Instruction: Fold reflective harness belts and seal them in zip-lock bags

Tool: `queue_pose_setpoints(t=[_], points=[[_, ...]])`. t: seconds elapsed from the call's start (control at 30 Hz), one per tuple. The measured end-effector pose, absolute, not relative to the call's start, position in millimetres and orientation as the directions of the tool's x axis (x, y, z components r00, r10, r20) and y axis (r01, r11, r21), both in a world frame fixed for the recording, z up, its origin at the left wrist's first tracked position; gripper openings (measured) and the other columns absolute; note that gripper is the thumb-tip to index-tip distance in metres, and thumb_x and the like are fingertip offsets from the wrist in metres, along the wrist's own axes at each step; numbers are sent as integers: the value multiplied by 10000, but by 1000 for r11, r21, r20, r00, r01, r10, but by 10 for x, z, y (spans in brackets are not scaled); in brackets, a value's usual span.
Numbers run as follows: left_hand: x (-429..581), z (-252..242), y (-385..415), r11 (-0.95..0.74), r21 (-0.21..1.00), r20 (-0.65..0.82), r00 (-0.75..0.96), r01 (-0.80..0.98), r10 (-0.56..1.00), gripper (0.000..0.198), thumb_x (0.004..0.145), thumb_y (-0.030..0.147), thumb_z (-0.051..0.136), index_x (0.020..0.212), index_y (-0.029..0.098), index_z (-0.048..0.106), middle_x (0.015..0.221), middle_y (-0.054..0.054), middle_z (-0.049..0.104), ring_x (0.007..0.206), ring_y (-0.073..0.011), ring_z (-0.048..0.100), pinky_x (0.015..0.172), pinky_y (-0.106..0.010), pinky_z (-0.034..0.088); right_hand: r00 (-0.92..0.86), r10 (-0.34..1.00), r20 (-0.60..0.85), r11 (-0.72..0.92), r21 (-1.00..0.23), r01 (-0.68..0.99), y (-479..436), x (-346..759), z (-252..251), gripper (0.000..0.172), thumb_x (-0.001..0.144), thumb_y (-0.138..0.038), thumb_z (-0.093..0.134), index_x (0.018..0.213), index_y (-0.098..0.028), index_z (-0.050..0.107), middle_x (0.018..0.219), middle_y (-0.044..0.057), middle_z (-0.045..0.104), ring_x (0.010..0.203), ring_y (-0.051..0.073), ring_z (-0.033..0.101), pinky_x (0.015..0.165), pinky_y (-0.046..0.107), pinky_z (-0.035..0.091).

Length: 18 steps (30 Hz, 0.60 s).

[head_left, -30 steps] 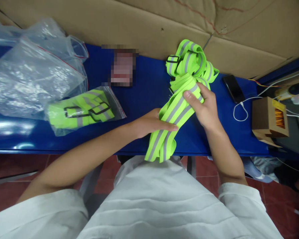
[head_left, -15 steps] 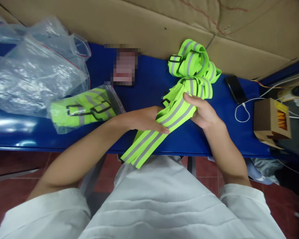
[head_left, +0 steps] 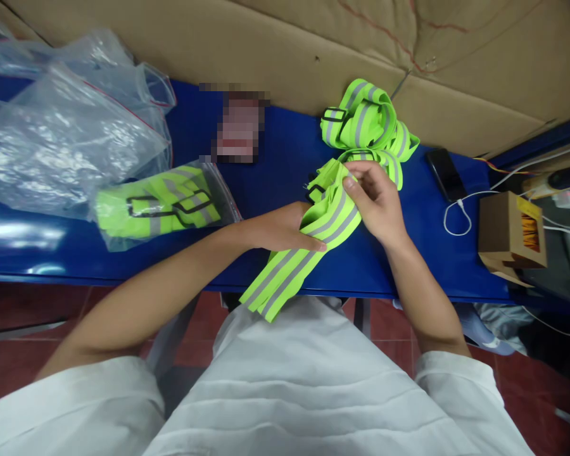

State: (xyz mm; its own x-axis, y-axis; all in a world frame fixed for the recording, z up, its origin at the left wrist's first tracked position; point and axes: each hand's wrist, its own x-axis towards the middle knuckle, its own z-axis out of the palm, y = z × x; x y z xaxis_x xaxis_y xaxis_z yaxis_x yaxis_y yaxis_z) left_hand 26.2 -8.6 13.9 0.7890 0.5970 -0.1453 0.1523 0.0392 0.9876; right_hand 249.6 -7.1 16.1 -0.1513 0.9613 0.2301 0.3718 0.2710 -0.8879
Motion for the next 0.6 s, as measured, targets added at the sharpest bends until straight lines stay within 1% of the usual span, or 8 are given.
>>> queue_pose_setpoints(t=[0.03,0.1,0.13,0.2,0.27,0.33,0.47,0.6], points=[[255,128,-76,36,987,-148,784,158,603,315,751,384,841,925,150,723,856,-16,732,764,-180,656,747,-284,541,-191,951,245,304,-856,417,-82,2509,168,500,936,-718,601,1240,-329,679,1201,38,754,1135,282,720,1029,464,588],[241,110,-59,18,987,-138,768,163,625,336,755,399,839,951,150,728,884,-20,737,795,-189,664,762,-289,544,-292,923,248,369,-782,502,-112,2533,190,591,953,-721,567,1379,-317,631,1370,71,703,1281,328,661,1121,513,531],[235,103,-53,6,987,-128,759,161,638,352,749,398,843,972,151,730,903,-22,740,814,-192,666,764,-287,543,-345,907,241,401,-743,536,-131,2543,199,681,921,-740,601,1451,-312,585,1479,85,639,1373,358,598,1175,544,483],[227,92,-47,-21,987,-109,755,160,646,350,743,393,844,969,151,730,899,-20,734,815,-188,659,749,-276,530,-427,878,216,449,-682,578,-167,2555,203,948,799,-784,719,1575,-309,456,1647,104,470,1524,414,428,1261,608,365],[228,81,-47,-34,985,-111,771,169,627,312,759,392,824,923,146,724,842,-14,714,764,-169,637,707,-262,509,-466,866,182,463,-646,608,-194,2559,184,1187,696,-807,790,1656,-301,310,1729,114,319,1605,442,258,1304,653,256],[235,67,-48,-40,981,-127,786,189,605,285,776,392,797,876,140,709,789,-8,689,710,-153,611,666,-255,490,-480,868,130,448,-622,642,-209,2559,149,1318,670,-824,796,1696,-272,181,1763,127,212,1634,451,147,1317,674,190],[253,25,-33,-101,966,-133,788,240,601,328,780,422,770,905,127,703,816,-20,699,723,-161,617,651,-254,490,-506,860,58,438,-593,676,-207,2545,85,1416,668,-866,758,1713,-249,28,1781,132,96,1644,464,54,1319,693,144],[246,6,-14,-172,956,-67,745,239,664,374,795,445,754,979,122,710,908,-43,734,810,-196,665,708,-272,532,-475,860,189,495,-541,680,-218,2488,123,1376,730,-863,709,1699,-305,-93,1790,92,-21,1655,428,-56,1338,677,84]])
